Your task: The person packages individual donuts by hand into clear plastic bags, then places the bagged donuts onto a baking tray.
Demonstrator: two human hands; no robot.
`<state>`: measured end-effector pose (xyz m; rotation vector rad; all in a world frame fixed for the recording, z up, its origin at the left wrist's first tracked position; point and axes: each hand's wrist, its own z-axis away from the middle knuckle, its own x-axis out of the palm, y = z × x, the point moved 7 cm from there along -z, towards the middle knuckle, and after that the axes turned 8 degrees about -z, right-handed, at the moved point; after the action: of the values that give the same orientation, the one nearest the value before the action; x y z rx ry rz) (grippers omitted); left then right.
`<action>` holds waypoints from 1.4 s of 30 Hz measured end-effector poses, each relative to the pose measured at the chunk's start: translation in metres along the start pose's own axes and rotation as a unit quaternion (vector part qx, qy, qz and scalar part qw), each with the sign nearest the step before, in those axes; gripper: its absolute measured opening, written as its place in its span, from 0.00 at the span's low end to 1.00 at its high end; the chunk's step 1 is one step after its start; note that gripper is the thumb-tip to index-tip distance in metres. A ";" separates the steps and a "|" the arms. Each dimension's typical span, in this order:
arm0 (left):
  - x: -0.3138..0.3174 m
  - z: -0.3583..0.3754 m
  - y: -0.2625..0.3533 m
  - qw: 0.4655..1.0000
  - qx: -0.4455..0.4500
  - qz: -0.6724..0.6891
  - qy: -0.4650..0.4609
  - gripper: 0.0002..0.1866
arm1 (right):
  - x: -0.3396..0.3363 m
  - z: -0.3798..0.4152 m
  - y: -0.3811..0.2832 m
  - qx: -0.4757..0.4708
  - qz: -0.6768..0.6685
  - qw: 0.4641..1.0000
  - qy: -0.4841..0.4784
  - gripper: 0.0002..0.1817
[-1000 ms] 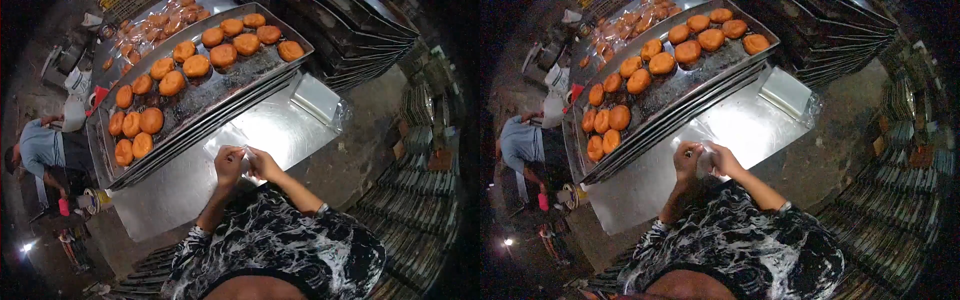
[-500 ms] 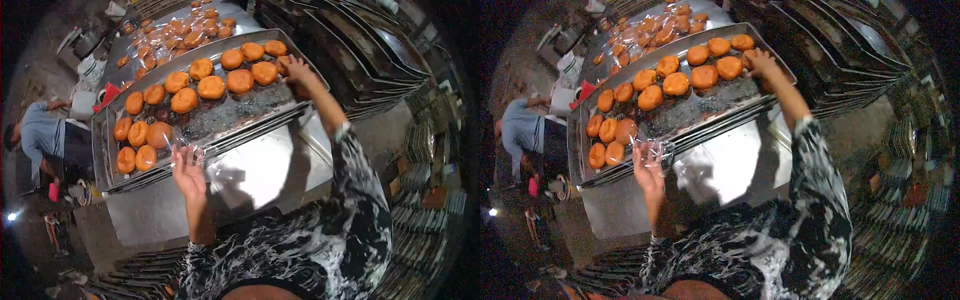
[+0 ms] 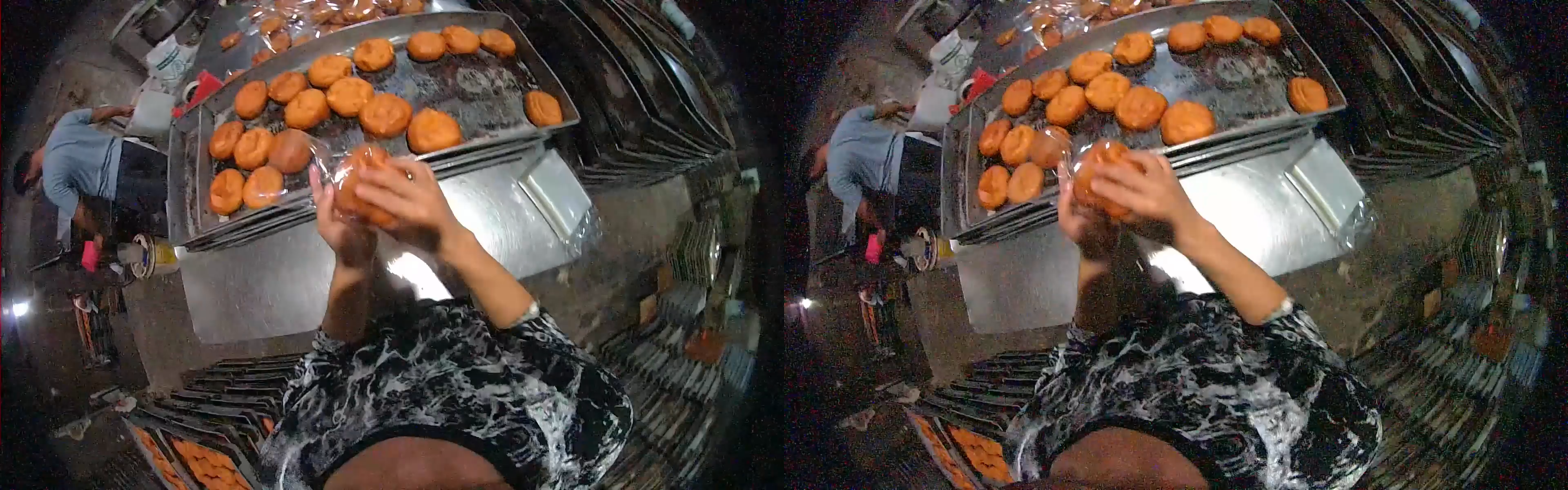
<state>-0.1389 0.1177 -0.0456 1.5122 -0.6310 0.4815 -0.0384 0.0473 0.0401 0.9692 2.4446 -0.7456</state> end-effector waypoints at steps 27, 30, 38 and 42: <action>-0.099 0.076 -0.146 0.802 -0.230 -0.482 -0.266 0.12 | 0.065 0.200 0.043 0.312 -0.291 0.874 -0.233 0.09; -0.047 0.096 -0.127 0.821 -0.217 -0.449 -0.279 0.11 | 0.054 0.216 0.039 0.407 -0.224 0.864 -0.194 0.10; -0.046 0.109 -0.134 0.834 -0.372 -0.333 -0.235 0.14 | 0.019 0.217 0.017 0.508 -0.075 0.858 0.002 0.09; -0.053 0.106 -0.143 0.793 -0.508 -0.225 -0.249 0.15 | 0.019 0.196 0.018 0.367 -0.069 0.924 -0.086 0.08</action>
<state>-0.0943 0.0141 -0.1937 0.6591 -0.7249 -0.6067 -0.0053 -0.0515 -0.1279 0.9119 2.1001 -1.7919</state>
